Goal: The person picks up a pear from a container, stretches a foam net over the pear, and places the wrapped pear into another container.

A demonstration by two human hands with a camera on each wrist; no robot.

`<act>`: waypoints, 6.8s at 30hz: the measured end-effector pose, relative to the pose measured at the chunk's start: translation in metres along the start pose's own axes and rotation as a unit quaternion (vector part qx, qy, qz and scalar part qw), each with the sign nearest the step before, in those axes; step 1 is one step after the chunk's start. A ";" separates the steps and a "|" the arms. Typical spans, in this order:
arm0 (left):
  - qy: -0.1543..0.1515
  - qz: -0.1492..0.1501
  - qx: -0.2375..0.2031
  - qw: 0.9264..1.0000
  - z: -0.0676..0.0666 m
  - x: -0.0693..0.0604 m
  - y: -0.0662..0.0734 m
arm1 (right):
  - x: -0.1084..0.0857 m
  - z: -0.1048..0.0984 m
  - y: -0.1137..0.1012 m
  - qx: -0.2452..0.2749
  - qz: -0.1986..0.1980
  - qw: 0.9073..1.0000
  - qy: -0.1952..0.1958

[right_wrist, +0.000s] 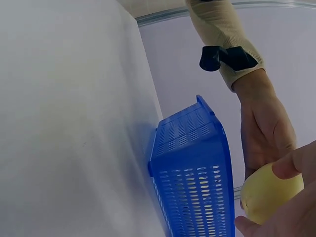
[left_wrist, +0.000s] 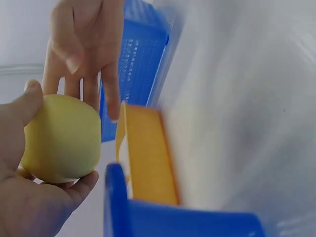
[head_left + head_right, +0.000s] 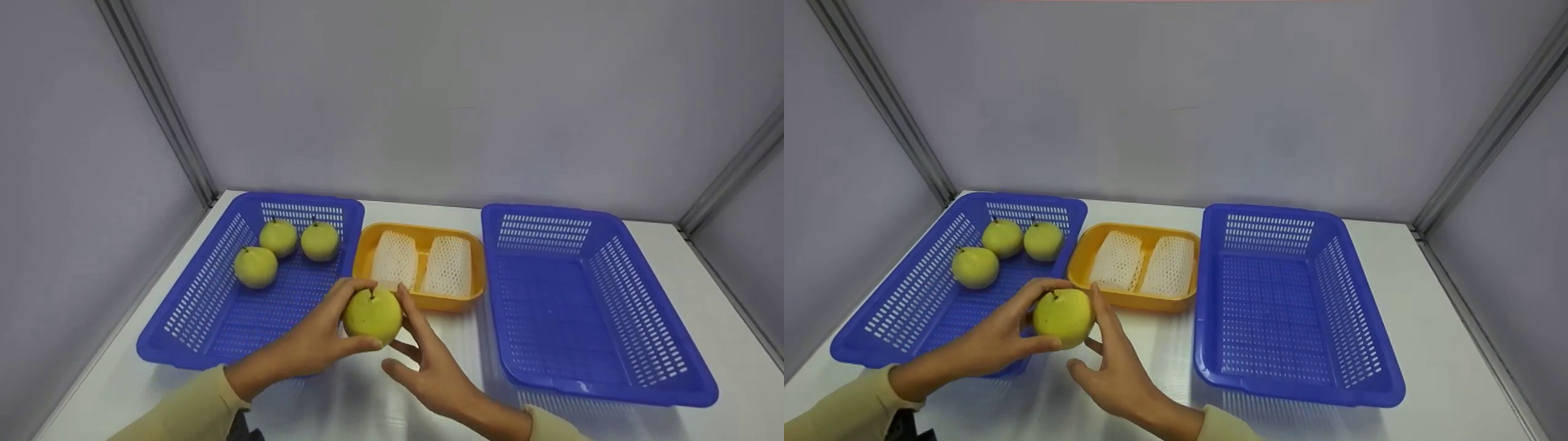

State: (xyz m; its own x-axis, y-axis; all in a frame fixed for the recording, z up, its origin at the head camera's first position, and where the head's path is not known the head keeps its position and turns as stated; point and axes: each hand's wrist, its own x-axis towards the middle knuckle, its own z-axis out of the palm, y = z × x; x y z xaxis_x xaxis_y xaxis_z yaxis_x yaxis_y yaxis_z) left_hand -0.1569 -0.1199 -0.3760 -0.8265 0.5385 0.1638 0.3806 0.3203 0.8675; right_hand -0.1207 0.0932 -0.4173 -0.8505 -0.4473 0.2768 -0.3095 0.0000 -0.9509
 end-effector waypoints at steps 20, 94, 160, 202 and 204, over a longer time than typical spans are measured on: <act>0.071 -0.006 -0.036 0.997 0.066 -0.019 0.000 | -0.031 -0.020 0.027 0.022 0.008 0.999 0.030; 0.029 -0.066 -0.021 0.997 0.094 -0.002 -0.051 | 0.018 -0.048 0.082 0.140 0.220 0.889 0.376; 0.016 -0.383 0.277 0.881 0.031 0.169 -0.020 | 0.021 -0.052 0.077 0.129 0.230 0.891 0.368; 0.126 -0.303 0.044 0.944 -0.003 0.167 -0.014 | 0.000 -0.037 0.059 0.040 0.127 0.945 0.297; 0.136 -0.282 0.043 0.949 -0.006 0.164 -0.012 | -0.003 -0.034 0.056 0.008 0.092 0.957 0.277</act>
State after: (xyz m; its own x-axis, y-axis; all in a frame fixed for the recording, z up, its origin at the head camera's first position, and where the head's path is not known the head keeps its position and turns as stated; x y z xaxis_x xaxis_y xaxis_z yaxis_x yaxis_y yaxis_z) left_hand -0.2994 -0.0395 -0.3565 -0.9807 0.0441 -0.1903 -0.1324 0.5660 0.8137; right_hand -0.1500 0.1250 -0.4664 -0.9861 0.1009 0.1317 -0.1306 0.0171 -0.9913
